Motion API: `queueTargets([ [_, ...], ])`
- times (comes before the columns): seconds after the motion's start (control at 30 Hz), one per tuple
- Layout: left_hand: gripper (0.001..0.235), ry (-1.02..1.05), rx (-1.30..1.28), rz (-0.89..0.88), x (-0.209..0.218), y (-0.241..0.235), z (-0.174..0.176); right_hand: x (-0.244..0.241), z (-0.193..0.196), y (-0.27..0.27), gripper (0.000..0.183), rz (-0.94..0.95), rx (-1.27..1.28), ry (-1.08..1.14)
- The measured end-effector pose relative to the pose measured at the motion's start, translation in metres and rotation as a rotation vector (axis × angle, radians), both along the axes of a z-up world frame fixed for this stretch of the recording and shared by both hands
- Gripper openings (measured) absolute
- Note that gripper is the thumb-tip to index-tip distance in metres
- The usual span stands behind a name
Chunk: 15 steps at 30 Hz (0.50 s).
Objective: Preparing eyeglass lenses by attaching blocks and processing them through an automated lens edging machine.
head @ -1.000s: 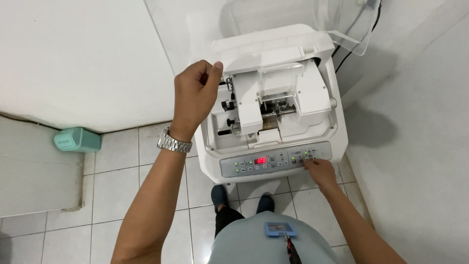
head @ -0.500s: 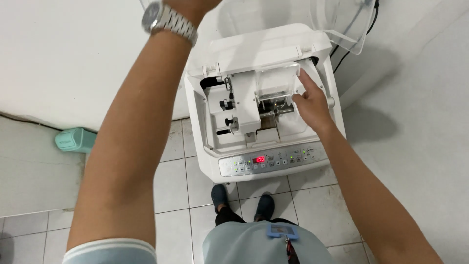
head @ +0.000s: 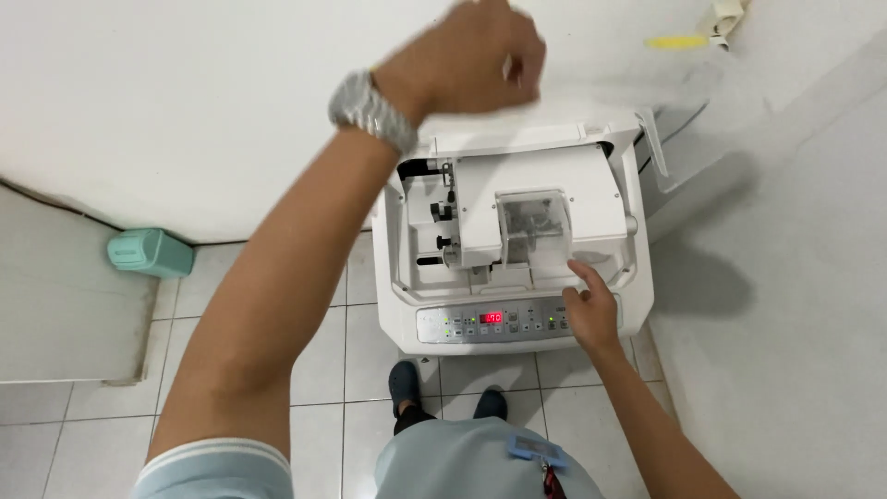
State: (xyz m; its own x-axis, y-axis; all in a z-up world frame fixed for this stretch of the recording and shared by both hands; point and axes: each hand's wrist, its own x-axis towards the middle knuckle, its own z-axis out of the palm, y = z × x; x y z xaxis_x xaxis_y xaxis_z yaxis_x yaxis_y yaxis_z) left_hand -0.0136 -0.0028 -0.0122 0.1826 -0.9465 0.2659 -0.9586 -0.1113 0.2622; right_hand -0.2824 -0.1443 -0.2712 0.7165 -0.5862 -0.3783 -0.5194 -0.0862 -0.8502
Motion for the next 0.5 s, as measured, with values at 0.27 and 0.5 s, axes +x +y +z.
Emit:
queueTargets([
  [0.27,0.02,-0.543,0.014,-0.281,-0.126,-0.002,-0.242,-0.075,-0.084,0.011,0.031,0.191,-0.046,0.21],
  [0.5,0.016,-0.781,-0.154,-0.165,-0.125,-0.038,-0.42,-0.118,-0.275,0.007,0.063,0.399,0.406,0.58],
])
